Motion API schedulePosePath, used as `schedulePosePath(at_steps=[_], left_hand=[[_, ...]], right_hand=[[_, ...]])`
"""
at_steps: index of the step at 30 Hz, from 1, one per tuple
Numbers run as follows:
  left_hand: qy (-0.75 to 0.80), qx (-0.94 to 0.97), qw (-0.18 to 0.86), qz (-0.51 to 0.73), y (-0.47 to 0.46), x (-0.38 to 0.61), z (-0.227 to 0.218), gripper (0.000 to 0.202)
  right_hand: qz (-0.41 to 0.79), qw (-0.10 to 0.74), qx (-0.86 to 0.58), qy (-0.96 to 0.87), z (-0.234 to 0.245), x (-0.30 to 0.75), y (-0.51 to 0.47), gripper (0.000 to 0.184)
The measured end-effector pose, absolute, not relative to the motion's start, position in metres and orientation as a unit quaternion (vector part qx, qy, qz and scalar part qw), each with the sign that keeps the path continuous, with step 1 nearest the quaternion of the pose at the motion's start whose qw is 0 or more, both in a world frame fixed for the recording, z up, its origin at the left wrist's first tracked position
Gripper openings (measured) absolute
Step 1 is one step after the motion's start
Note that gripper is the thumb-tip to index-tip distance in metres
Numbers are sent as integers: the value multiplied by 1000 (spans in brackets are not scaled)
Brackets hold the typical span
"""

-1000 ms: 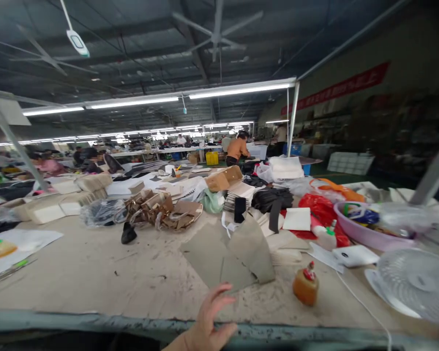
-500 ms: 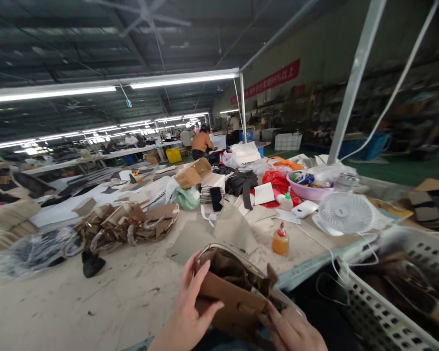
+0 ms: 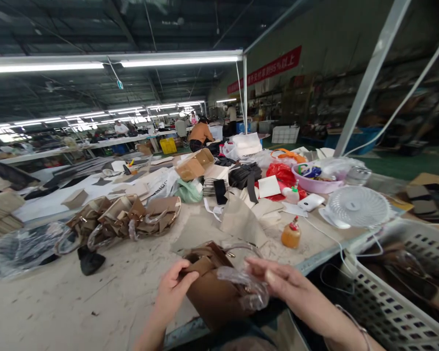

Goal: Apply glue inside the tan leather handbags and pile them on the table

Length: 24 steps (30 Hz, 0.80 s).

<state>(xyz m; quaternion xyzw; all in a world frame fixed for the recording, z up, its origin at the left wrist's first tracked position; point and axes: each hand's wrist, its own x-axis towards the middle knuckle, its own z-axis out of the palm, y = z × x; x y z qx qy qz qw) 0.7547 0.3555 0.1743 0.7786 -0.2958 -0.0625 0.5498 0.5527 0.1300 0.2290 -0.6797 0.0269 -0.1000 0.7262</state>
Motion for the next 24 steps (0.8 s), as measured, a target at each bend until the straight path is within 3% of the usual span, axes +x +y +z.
schedulePosePath(at_steps=[2,5,8,11,16,21,24], left_hand=[[-272,738,610,-92,367,766,163,22],[-251,687,672,-119,377,777,143,17],[-215,619,740,-154,380,785,127,18],[-196,575,776,-172,378,787,118,23],[-184,540,801,-180,377,782,116,24],[-200,525,809,-176,374,779,116,21],[-201,535,802,-175,369,780,115,25]], right_hand=[[-173,757,-625,77,219,548,122,43],[-234,674,-691,118,203,542,125,32],[-166,553,-814,55,194,540,141,30],[-102,482,-870,-2,192,545,158,44],[-104,466,-879,-27,193,552,171,49],[-97,425,-900,12,191,554,177,43],[-77,433,-897,48,182,554,181,30]])
